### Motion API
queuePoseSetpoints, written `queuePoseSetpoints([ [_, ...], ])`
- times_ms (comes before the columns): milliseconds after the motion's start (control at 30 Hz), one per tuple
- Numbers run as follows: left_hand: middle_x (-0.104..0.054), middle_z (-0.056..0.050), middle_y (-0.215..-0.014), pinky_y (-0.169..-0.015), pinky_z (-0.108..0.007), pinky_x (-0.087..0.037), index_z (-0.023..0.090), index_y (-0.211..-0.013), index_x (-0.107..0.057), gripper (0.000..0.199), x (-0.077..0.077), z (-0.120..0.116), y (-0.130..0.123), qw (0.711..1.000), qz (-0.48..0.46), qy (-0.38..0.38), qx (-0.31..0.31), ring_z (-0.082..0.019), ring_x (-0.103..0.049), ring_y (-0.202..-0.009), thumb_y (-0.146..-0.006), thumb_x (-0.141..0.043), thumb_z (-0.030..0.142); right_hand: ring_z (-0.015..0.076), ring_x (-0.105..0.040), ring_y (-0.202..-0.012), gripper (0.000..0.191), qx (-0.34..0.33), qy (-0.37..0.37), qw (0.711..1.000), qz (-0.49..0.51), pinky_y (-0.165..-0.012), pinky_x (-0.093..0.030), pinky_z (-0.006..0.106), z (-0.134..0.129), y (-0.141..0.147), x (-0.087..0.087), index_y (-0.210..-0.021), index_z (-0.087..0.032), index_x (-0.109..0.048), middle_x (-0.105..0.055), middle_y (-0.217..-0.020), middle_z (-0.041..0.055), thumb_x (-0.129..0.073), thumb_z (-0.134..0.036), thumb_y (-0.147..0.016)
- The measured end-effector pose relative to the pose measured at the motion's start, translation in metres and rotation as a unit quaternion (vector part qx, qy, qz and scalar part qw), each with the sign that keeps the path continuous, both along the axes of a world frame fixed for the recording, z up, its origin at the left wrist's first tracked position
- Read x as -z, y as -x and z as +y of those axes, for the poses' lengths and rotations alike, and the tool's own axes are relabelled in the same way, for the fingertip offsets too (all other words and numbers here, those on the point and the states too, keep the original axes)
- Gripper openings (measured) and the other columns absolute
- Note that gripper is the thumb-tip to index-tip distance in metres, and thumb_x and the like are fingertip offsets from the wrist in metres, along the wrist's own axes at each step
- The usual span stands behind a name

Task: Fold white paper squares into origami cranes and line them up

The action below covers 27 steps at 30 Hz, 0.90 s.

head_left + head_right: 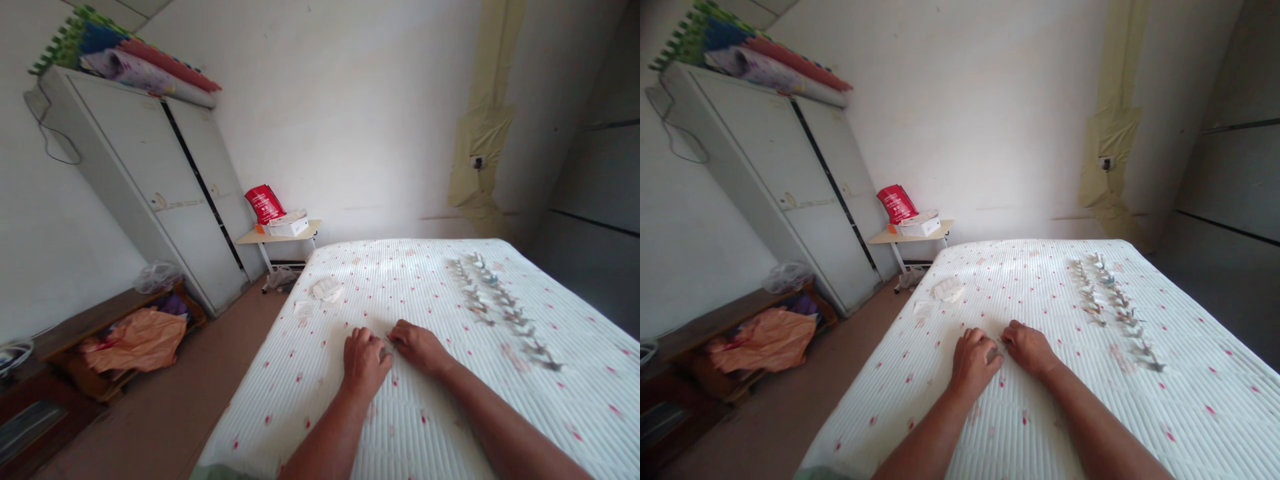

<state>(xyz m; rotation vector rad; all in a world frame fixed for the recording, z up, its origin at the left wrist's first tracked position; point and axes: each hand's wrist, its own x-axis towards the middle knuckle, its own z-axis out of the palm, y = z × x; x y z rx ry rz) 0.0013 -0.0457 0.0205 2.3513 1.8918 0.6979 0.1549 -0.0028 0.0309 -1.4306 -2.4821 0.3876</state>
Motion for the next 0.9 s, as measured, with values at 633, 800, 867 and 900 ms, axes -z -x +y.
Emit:
queuePoseSetpoints([
  [633, -0.062, -0.002, -0.082, -0.077, -0.030, -0.035, 0.021, -0.076, -0.066, 0.019, 0.011, 0.009, 0.009, 0.997, -0.071, -0.001, 0.017, -0.017, -0.050, -0.085, -0.071, -0.054, 0.007, 0.0124, -0.056, -0.081, 0.024, -0.089, -0.018, 0.992, 0.088, -0.071, -0.040, 0.021, 0.003, -0.005, 0.009, -0.089, -0.026, -0.064, -0.056, -0.094, 0.0005, -0.049, -0.013, -0.075],
  [800, -0.062, -0.002, -0.078, -0.075, -0.029, -0.036, 0.019, -0.072, -0.065, 0.016, 0.015, 0.012, 0.011, 0.996, -0.078, -0.018, 0.026, -0.016, -0.051, -0.082, -0.071, -0.055, 0.007, 0.0116, -0.057, -0.077, 0.019, -0.099, -0.027, 0.990, 0.098, -0.070, -0.041, 0.021, 0.004, -0.004, 0.013, -0.085, -0.025, -0.065, -0.056, -0.093, 0.0011, -0.050, -0.016, -0.077],
  [867, -0.063, -0.001, -0.078, -0.075, -0.029, -0.037, 0.019, -0.073, -0.065, 0.017, 0.016, 0.013, 0.012, 0.996, -0.073, -0.020, 0.036, -0.016, -0.050, -0.082, -0.071, -0.054, 0.007, 0.0115, -0.057, -0.077, 0.019, -0.103, -0.032, 0.989, 0.099, -0.070, -0.041, 0.021, 0.005, -0.004, 0.015, -0.083, -0.026, -0.066, -0.056, -0.093, 0.0009, -0.050, -0.017, -0.079],
  [900, -0.063, -0.001, -0.078, -0.074, -0.029, -0.037, 0.019, -0.073, -0.065, 0.017, 0.016, 0.013, 0.014, 0.997, -0.068, -0.019, 0.043, -0.016, -0.050, -0.082, -0.072, -0.053, 0.007, 0.0115, -0.057, -0.077, 0.019, -0.104, -0.036, 0.989, 0.097, -0.070, -0.041, 0.021, 0.006, -0.005, 0.015, -0.083, -0.026, -0.066, -0.057, -0.093, 0.0009, -0.050, -0.017, -0.079],
])
